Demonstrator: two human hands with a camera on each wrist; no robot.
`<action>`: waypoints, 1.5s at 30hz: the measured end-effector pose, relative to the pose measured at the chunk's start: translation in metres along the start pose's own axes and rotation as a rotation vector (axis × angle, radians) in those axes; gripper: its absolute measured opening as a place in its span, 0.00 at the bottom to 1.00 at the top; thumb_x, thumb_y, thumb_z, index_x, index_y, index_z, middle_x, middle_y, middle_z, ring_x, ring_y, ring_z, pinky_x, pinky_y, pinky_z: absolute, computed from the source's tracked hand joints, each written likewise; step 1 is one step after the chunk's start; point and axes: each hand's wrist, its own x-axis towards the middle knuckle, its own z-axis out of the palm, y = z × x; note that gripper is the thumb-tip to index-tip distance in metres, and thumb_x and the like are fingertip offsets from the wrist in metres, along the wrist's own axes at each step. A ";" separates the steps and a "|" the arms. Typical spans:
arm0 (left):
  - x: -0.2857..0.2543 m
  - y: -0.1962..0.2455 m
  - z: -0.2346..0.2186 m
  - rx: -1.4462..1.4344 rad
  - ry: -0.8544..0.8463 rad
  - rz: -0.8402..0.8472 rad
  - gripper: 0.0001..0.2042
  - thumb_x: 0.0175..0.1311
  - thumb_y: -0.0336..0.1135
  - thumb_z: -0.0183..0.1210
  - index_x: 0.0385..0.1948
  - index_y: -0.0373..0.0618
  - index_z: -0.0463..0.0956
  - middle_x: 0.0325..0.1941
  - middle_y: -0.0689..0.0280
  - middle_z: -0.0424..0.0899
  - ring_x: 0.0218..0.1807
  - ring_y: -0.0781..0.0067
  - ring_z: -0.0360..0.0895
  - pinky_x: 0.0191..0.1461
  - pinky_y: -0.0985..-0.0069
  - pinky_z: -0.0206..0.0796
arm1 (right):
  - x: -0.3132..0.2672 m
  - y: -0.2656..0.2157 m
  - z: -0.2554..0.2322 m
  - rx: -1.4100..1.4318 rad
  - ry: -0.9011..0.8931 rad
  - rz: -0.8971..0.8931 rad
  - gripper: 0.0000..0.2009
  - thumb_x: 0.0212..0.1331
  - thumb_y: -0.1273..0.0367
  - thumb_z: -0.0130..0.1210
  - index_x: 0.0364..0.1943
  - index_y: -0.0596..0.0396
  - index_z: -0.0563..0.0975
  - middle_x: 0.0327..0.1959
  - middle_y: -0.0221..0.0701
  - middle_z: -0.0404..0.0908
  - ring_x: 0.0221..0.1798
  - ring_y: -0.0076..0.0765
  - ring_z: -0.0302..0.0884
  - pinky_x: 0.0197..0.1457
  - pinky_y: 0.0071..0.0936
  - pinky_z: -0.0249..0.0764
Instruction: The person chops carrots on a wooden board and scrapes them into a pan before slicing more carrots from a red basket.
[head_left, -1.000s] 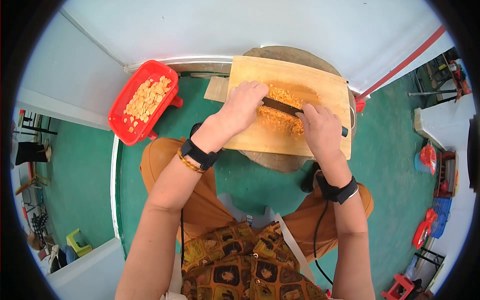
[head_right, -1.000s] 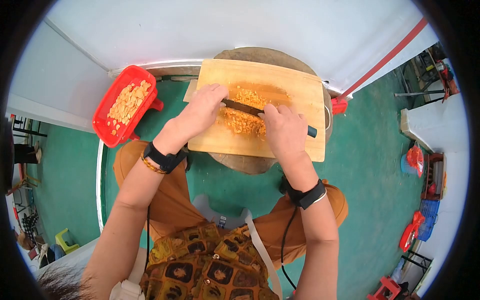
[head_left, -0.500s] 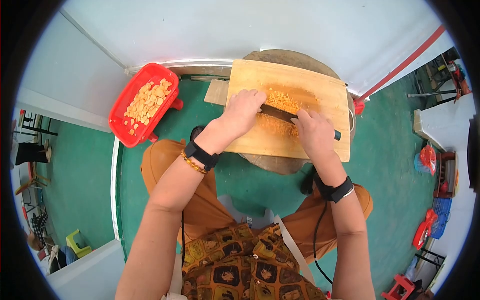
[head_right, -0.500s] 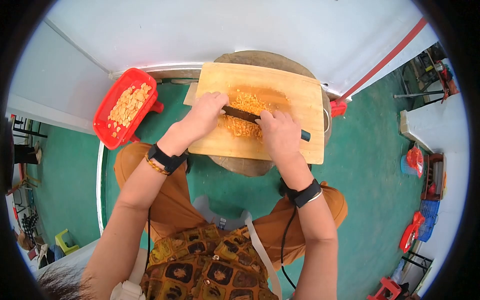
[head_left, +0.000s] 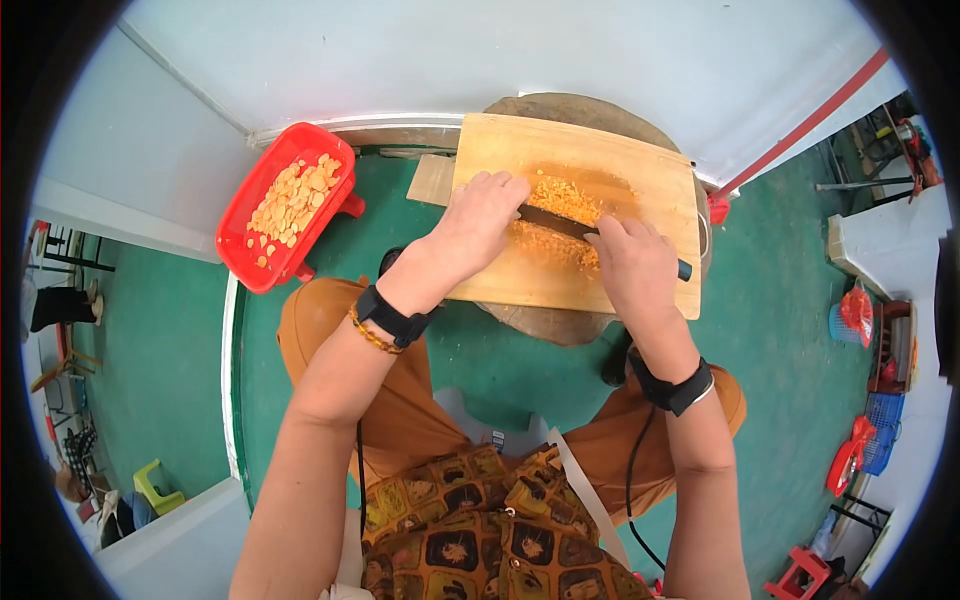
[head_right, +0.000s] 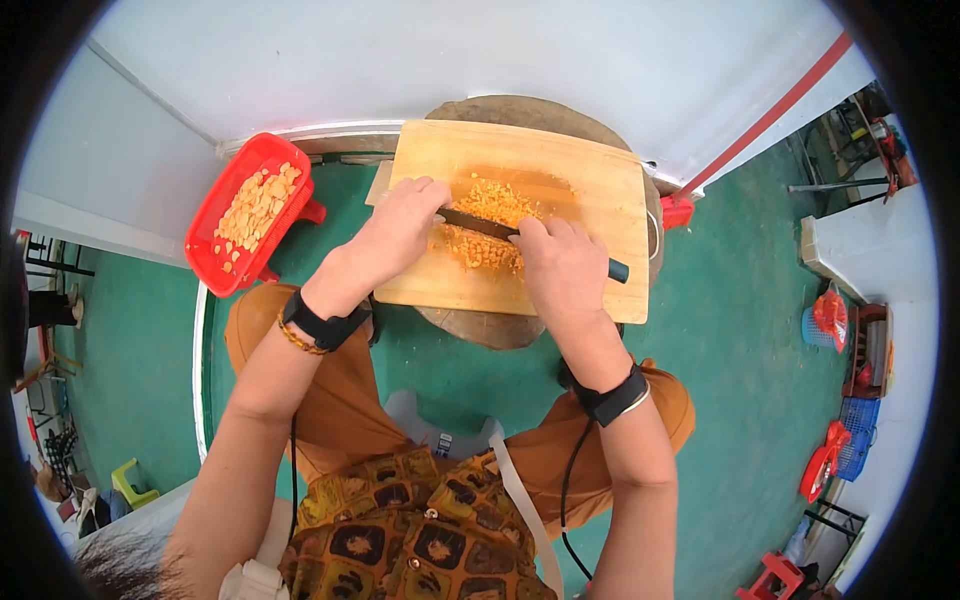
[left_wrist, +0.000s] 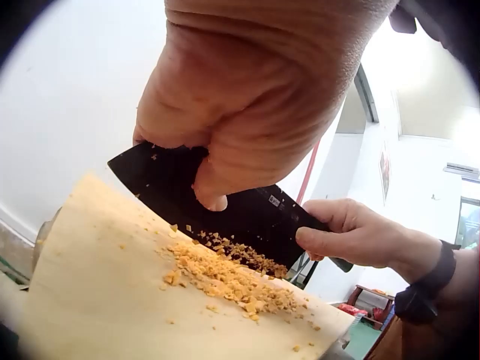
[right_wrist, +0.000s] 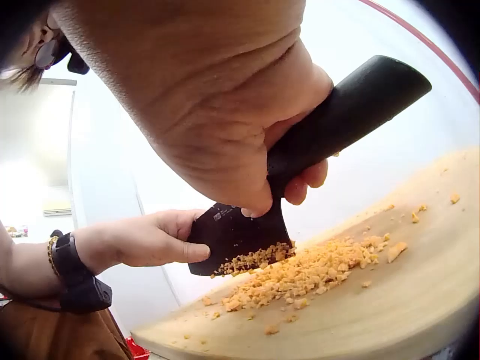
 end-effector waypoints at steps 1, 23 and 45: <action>0.000 0.001 -0.001 0.000 0.014 0.015 0.09 0.56 0.18 0.54 0.36 0.42 0.68 0.37 0.54 0.75 0.43 0.45 0.72 0.47 0.56 0.65 | 0.000 0.000 -0.002 0.004 0.012 -0.009 0.11 0.53 0.61 0.65 0.25 0.46 0.74 0.22 0.28 0.74 0.31 0.41 0.77 0.31 0.41 0.70; -0.004 -0.005 0.004 0.010 -0.043 -0.025 0.08 0.57 0.19 0.53 0.36 0.42 0.70 0.37 0.54 0.77 0.45 0.44 0.73 0.47 0.56 0.65 | -0.006 -0.001 0.005 0.001 -0.046 -0.004 0.09 0.54 0.63 0.65 0.26 0.46 0.74 0.23 0.29 0.74 0.31 0.41 0.77 0.30 0.41 0.69; 0.005 -0.007 0.004 0.023 0.011 0.023 0.09 0.57 0.18 0.54 0.37 0.42 0.70 0.37 0.55 0.76 0.44 0.45 0.73 0.46 0.55 0.66 | -0.001 0.003 0.008 0.005 -0.009 0.026 0.10 0.54 0.63 0.64 0.25 0.46 0.74 0.21 0.27 0.73 0.31 0.39 0.77 0.32 0.39 0.69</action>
